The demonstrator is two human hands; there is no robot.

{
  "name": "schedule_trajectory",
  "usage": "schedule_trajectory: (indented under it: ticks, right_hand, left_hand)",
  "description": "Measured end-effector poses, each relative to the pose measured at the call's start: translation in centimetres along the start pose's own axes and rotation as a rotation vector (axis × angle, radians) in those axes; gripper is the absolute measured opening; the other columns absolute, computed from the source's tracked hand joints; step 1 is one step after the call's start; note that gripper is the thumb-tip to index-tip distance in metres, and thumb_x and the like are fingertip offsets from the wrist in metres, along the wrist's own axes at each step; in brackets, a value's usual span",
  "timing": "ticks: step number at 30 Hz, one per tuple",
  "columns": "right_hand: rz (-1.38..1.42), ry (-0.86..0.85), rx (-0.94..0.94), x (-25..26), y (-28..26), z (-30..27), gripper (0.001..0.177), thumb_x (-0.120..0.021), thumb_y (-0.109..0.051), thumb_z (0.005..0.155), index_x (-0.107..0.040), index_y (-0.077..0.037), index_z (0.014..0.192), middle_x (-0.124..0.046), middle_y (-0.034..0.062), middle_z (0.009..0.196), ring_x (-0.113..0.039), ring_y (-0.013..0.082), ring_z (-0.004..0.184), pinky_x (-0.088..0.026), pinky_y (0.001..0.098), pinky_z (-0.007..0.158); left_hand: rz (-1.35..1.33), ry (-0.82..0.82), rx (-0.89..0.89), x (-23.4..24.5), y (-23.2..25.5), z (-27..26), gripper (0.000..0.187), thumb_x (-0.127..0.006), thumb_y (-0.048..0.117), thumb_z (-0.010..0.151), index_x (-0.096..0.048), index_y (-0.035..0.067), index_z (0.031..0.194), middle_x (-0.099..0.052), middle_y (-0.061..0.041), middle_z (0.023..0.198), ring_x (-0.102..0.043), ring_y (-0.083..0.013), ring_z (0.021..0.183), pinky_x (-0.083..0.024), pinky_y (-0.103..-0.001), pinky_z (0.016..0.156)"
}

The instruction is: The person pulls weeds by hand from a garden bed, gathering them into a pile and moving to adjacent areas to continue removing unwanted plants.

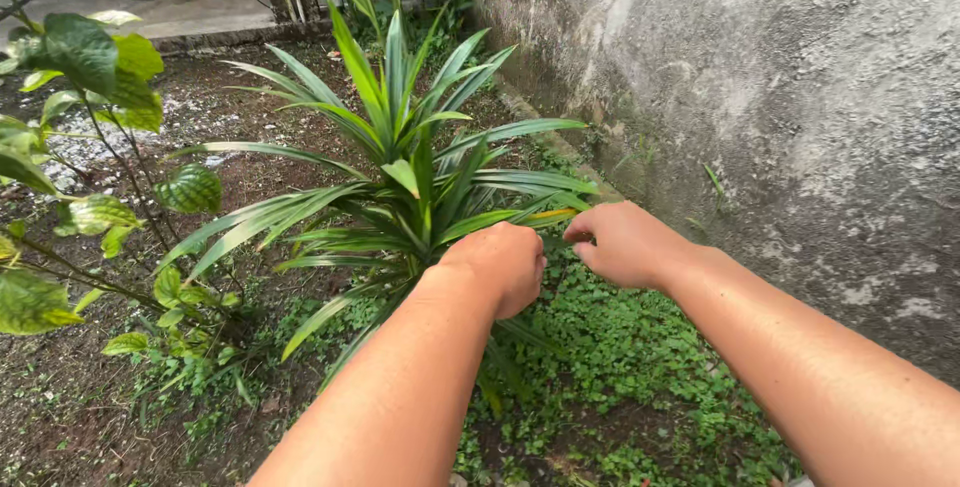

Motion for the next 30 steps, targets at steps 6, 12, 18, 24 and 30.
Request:
schedule_trajectory:
  ticks: [6, 12, 18, 24, 30]
  right_hand:
    - [-0.035, -0.015, 0.006, 1.7, 6.4, -1.1, 0.031, -0.066, -0.021, 0.087, -0.075, -0.013, 0.116, -0.076, 0.0114, 0.111, -0.073, 0.0318, 0.104, -0.056, 0.0428, 0.095]
    - [-0.09, 0.005, 0.056, 3.6, 11.1, -1.3, 0.032, -0.065, -0.018, 0.085, -0.075, -0.014, 0.116, -0.075, 0.0108, 0.114, -0.069, 0.0336, 0.108, -0.054, 0.0447, 0.096]
    - [-0.094, -0.002, -0.008, 5.1, 13.7, -1.5, 0.032, -0.063, -0.017, 0.088, -0.074, -0.014, 0.118, -0.075, 0.0112, 0.116, -0.07, 0.0329, 0.11, -0.054, 0.0439, 0.098]
    - [-0.041, -0.04, -0.086, 3.9, 12.7, -2.8, 0.031, -0.064, -0.018, 0.088, -0.074, -0.013, 0.118, -0.075, 0.0118, 0.116, -0.069, 0.0339, 0.11, -0.054, 0.0444, 0.097]
    - [-0.1, -0.014, -0.084, 3.9, 10.8, -2.9, 0.032, -0.064, -0.017, 0.087, -0.075, -0.013, 0.116, -0.075, 0.0129, 0.115, -0.069, 0.0347, 0.109, -0.054, 0.0447, 0.098]
  left_hand:
    - [0.033, -0.031, 0.02, 0.0, 4.6, 3.3, 0.027, -0.058, 0.022, 0.094, -0.075, 0.007, 0.109, -0.072, -0.019, 0.116, -0.068, -0.0369, 0.111, -0.053, -0.048, 0.099]
    - [0.033, -0.039, 0.086, 0.5, 7.2, 6.0, 0.027, -0.058, 0.021, 0.093, -0.075, 0.006, 0.108, -0.072, -0.02, 0.116, -0.068, -0.0382, 0.11, -0.055, -0.047, 0.098]
    - [0.05, -0.045, 0.044, 0.8, 9.5, 7.7, 0.027, -0.057, 0.02, 0.094, -0.076, 0.006, 0.108, -0.072, -0.02, 0.117, -0.069, -0.0383, 0.109, -0.055, -0.048, 0.097]
    - [0.06, -0.062, 0.015, 0.6, 9.7, 7.8, 0.027, -0.057, 0.022, 0.096, -0.075, 0.008, 0.11, -0.072, -0.019, 0.117, -0.068, -0.0372, 0.11, -0.055, -0.048, 0.098]
    - [0.054, -0.113, -0.02, -0.5, 9.8, 8.2, 0.025, -0.062, 0.012, 0.09, -0.075, 0.006, 0.11, -0.072, -0.019, 0.119, -0.07, -0.037, 0.11, -0.057, -0.047, 0.096]
Point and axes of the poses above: each hand's wrist, its own z-axis towards the middle knuckle, its own x-axis out of the back of the hand, y = z × x, the point moved 10 cm from there along z, towards the middle knuckle
